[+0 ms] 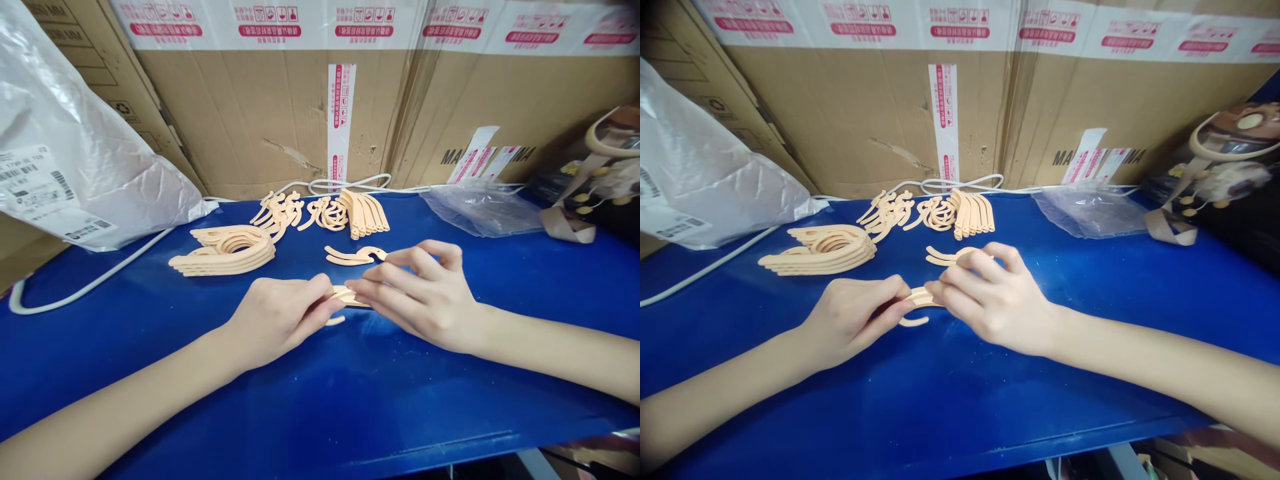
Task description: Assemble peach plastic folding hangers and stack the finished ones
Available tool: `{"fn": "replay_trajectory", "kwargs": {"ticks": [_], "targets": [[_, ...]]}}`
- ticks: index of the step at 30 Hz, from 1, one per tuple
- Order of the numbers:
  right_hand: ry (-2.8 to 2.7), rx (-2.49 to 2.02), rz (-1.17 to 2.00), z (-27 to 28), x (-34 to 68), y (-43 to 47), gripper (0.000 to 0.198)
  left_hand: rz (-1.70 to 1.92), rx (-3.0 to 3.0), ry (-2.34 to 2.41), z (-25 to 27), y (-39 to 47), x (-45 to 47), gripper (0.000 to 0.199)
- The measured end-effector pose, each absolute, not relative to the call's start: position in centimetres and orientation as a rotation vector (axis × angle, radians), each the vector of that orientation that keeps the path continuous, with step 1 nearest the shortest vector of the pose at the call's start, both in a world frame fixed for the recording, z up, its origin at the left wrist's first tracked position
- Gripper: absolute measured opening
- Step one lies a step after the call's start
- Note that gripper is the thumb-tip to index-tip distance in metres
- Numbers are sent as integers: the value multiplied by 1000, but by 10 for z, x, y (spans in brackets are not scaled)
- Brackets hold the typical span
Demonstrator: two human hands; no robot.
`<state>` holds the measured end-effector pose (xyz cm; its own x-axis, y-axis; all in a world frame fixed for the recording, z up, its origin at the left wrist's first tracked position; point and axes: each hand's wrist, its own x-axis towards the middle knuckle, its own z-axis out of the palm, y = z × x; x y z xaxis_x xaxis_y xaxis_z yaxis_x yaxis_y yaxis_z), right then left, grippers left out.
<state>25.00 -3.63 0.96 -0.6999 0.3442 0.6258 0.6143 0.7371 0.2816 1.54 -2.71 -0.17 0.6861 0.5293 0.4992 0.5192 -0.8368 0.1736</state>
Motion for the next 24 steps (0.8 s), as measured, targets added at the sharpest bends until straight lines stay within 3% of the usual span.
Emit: {"fn": "replay_trajectory", "kwargs": {"ticks": [5, 12, 18, 24], "targets": [[-2208, -997, 125, 9, 251, -32, 7, 783, 2692, 984, 3, -22, 10, 16], [-1835, -1052, 832, -4, 253, -20, 10, 707, 2823, 924, -2, -17, 6, 19], [-1635, -999, 1131, -4, 251, -14, 12, 581, 2840, 857, 1, -16, 4, 23], [-1591, -949, 1159, -6, 252, -13, 28, 402, 2811, 872, 4, -16, 4, 24]]}}
